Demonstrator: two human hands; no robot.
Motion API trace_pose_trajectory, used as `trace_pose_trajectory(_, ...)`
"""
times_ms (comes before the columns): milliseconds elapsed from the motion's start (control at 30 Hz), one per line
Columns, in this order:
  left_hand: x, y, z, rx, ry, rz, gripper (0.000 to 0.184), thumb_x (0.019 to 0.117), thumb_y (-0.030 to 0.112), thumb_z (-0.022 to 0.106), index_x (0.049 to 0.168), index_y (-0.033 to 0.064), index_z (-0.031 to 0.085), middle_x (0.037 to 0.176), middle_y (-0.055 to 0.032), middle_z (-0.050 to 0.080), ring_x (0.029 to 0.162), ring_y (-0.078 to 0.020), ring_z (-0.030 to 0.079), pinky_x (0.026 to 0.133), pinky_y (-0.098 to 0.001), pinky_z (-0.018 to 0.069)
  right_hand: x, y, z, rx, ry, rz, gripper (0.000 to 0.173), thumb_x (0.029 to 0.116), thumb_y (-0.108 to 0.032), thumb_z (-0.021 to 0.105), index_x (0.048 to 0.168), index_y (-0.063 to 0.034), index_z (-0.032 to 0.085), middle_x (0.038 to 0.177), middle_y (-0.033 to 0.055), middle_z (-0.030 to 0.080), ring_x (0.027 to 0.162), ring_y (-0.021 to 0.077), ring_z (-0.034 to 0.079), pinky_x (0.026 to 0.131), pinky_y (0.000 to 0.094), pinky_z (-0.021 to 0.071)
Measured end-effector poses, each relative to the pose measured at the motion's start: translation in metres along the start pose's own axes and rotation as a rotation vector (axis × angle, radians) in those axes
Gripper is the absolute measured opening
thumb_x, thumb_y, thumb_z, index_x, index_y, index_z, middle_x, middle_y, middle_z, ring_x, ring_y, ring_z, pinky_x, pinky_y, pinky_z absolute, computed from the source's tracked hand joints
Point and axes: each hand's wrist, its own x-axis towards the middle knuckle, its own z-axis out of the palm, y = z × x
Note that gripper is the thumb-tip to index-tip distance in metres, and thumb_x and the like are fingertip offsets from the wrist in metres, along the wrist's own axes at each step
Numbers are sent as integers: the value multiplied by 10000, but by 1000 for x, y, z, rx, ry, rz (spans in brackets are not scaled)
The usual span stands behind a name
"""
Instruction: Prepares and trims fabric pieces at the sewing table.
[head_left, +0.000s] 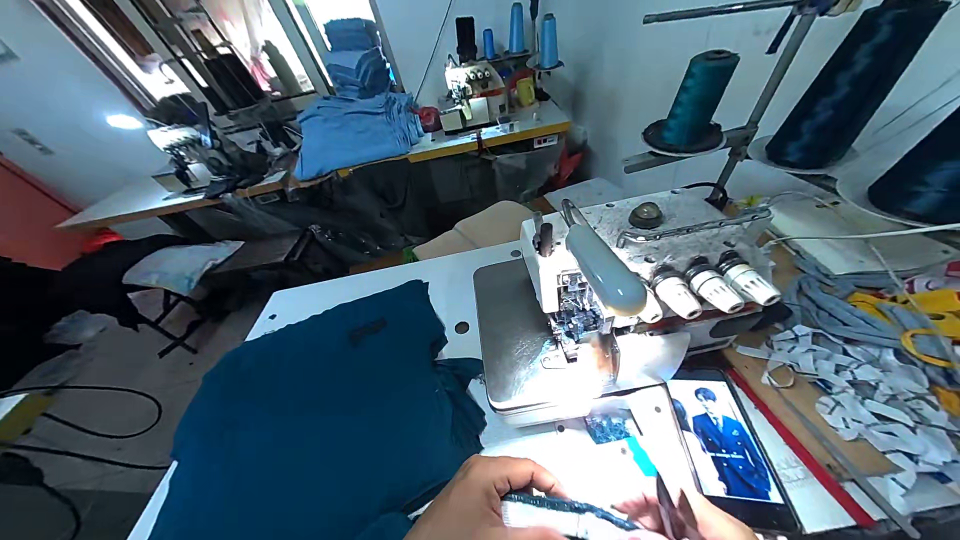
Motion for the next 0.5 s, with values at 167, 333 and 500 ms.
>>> trace_pose_trajectory(167, -4, -28, 6, 1, 84, 33, 172, 896, 233, 783, 900, 61, 798, 813, 42, 660, 825, 38, 583, 728, -117, 465, -1, 8, -3, 133, 8, 100, 92, 942, -78, 677, 991, 0, 683, 815, -59, 649, 647, -51, 536, 589, 158, 451)
trace_pose_trajectory(333, -4, -29, 10, -79, 123, -10, 136, 919, 171, 749, 916, 37, 771, 881, 36, 739, 829, 43, 661, 753, -142, 543, 2, 18, -4, 131, 18, 85, 114, 909, -76, 706, 1012, -29, 722, 829, -99, 688, 691, -83, 575, 635, 135, 482)
trace_pose_trajectory(500, -1, -20, 14, -177, 19, -157, 141, 997, 164, 637, 948, 57, 715, 825, 82, 681, 743, 66, 610, 695, -135, 506, 4, 14, 1, 162, -24, 116, 50, 922, -79, 703, 964, -55, 714, 766, -133, 688, 673, -85, 600, 646, 144, 504)
